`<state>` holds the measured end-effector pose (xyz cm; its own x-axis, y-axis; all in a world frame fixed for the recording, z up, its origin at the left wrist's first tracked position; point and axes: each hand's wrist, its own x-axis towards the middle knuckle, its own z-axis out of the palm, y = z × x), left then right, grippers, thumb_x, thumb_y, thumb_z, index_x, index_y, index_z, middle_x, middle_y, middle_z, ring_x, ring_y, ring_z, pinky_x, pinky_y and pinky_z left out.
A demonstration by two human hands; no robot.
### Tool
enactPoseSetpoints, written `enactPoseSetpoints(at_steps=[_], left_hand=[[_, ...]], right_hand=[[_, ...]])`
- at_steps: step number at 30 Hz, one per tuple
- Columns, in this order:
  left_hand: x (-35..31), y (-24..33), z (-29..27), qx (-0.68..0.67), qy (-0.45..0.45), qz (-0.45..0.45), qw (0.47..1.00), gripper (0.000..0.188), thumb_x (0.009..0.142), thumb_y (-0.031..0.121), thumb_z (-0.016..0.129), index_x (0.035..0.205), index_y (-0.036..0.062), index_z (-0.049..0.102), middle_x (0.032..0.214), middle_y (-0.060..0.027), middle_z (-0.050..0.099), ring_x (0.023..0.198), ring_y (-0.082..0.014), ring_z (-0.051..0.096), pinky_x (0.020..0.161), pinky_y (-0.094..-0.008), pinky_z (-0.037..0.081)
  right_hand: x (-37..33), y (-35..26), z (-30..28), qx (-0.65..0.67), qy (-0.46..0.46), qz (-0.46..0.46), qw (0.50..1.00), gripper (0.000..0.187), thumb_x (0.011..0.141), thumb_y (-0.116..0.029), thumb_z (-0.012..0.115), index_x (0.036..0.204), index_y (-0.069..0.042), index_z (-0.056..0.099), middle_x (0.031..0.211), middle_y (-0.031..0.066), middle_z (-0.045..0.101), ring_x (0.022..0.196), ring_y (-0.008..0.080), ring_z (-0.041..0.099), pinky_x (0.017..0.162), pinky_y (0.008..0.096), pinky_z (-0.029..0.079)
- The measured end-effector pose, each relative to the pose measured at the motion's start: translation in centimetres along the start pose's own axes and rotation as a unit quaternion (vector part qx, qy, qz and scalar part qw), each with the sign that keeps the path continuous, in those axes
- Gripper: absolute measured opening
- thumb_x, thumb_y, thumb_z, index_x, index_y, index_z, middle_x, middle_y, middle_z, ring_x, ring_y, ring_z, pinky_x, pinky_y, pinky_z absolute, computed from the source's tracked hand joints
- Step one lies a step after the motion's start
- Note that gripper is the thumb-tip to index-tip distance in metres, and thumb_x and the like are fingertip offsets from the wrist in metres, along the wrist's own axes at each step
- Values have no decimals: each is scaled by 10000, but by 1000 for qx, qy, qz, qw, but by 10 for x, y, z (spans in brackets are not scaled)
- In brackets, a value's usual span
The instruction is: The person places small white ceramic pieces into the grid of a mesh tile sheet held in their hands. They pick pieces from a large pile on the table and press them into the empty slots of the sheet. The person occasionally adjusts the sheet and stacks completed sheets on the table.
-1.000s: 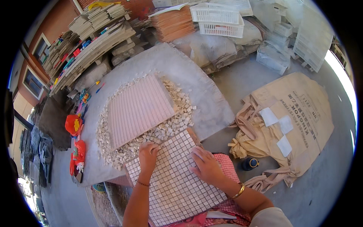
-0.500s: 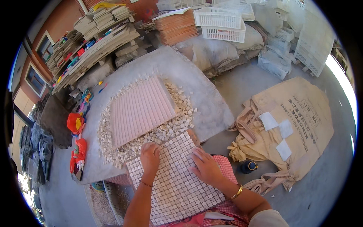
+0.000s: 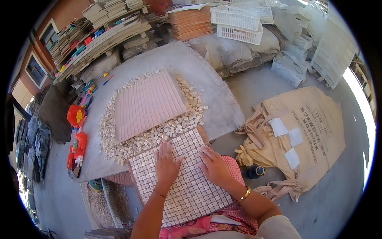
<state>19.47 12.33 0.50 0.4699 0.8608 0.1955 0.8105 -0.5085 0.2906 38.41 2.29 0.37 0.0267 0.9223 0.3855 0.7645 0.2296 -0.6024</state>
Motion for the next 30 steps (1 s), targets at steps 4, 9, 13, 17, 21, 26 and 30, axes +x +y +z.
enactPoseSetpoints(at_steps=[4,9,13,17,21,26,30], left_hand=[[2,-8,0,18,-7,13,1000,749,915,486,498,1452,16,273,1528,-150,256,1425,-295,208,1149,-485,168],[-28,2,-31,10,-29,16,999,779,878,475,550,1459,39,268,1524,-136,271,1416,-286,234,1135,-534,169],[-50,0,-30,-17,-40,17,999,780,843,397,614,1453,44,281,1518,-136,281,1405,-292,256,1128,-542,171],[-56,-6,-22,-21,-9,29,999,757,845,414,608,1443,59,312,1505,-113,316,1390,-274,293,1123,-533,192],[-69,-8,-24,-4,-9,28,1000,740,855,451,581,1436,67,331,1499,-101,330,1387,-259,304,1121,-524,202],[-77,-10,-32,-74,-18,22,997,791,837,405,625,1457,53,282,1508,-127,301,1395,-296,279,1128,-532,177],[-103,-23,-41,-45,-39,15,998,782,855,469,568,1450,43,290,1512,-123,297,1397,-288,276,1126,-532,176]], right_hand=[[-1,-4,-4,-85,-26,-4,996,564,860,-256,618,1327,1,434,1434,184,366,1367,333,310,1078,557,265],[-4,-24,-11,-166,-116,-43,978,718,877,-396,560,1424,-1,315,1484,184,293,1398,343,246,1102,579,183],[-6,-22,-2,-175,-137,-48,974,728,874,-424,554,1412,12,330,1492,182,285,1398,334,248,1108,573,172],[-10,-51,-8,-173,-156,-68,970,745,874,-436,546,1419,16,314,1496,187,280,1400,333,245,1114,562,165],[-20,-51,14,-191,-176,-108,960,740,860,-440,562,1393,29,354,1478,187,316,1390,324,264,1116,549,168],[-18,-68,7,-194,-218,-93,952,769,847,-443,572,1408,28,336,1478,188,318,1386,325,275,1112,548,180],[-30,-78,10,-170,-244,-108,949,798,834,-446,589,1416,27,320,1476,199,314,1388,329,273,1106,565,181]])
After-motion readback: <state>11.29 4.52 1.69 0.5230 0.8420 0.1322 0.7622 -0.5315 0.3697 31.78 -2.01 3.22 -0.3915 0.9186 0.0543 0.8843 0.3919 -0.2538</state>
